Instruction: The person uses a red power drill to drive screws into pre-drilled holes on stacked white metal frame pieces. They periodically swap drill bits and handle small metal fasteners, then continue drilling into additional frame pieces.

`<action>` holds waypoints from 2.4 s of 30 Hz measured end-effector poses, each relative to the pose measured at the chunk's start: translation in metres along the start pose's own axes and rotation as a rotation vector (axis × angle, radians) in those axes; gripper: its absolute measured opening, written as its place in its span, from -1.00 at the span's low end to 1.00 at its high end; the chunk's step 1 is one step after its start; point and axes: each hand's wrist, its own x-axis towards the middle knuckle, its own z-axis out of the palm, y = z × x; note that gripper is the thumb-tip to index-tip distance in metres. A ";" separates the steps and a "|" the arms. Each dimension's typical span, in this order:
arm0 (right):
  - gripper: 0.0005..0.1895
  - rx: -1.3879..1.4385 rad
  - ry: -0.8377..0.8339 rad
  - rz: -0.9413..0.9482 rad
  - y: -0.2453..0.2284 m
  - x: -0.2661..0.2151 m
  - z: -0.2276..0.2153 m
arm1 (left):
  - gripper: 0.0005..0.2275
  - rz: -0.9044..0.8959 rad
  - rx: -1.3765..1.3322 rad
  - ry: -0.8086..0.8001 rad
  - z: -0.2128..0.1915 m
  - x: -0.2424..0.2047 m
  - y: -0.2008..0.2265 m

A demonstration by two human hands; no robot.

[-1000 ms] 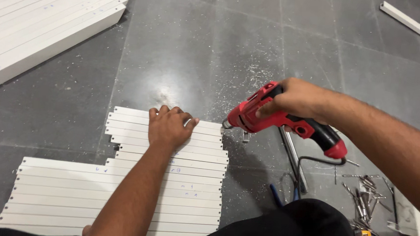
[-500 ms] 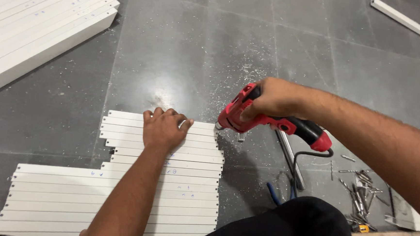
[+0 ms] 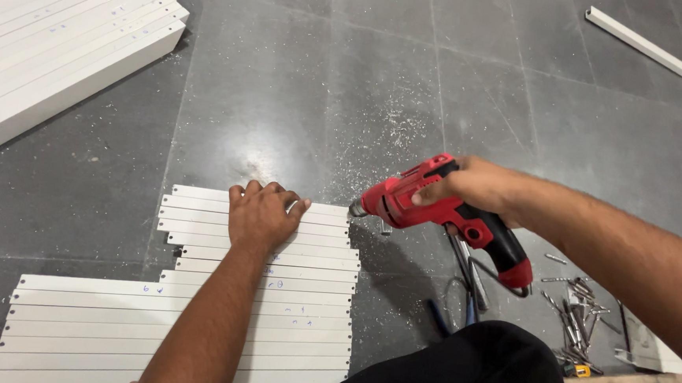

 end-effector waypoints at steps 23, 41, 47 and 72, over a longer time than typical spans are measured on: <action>-0.24 0.312 1.033 -0.755 0.171 -0.056 0.085 | -0.60 0.149 -0.442 0.535 0.032 -0.027 0.016; 0.03 -0.232 0.462 -1.229 0.155 -0.113 0.237 | -0.79 -0.334 -2.172 -0.256 0.035 -0.172 -0.024; 0.10 -0.282 0.208 -1.006 0.143 -0.100 0.231 | -0.68 -0.387 -2.273 -0.234 0.043 -0.161 -0.029; 0.17 -0.351 0.347 -1.017 0.161 -0.067 0.255 | -0.83 -0.336 -2.431 -0.200 0.060 -0.142 -0.020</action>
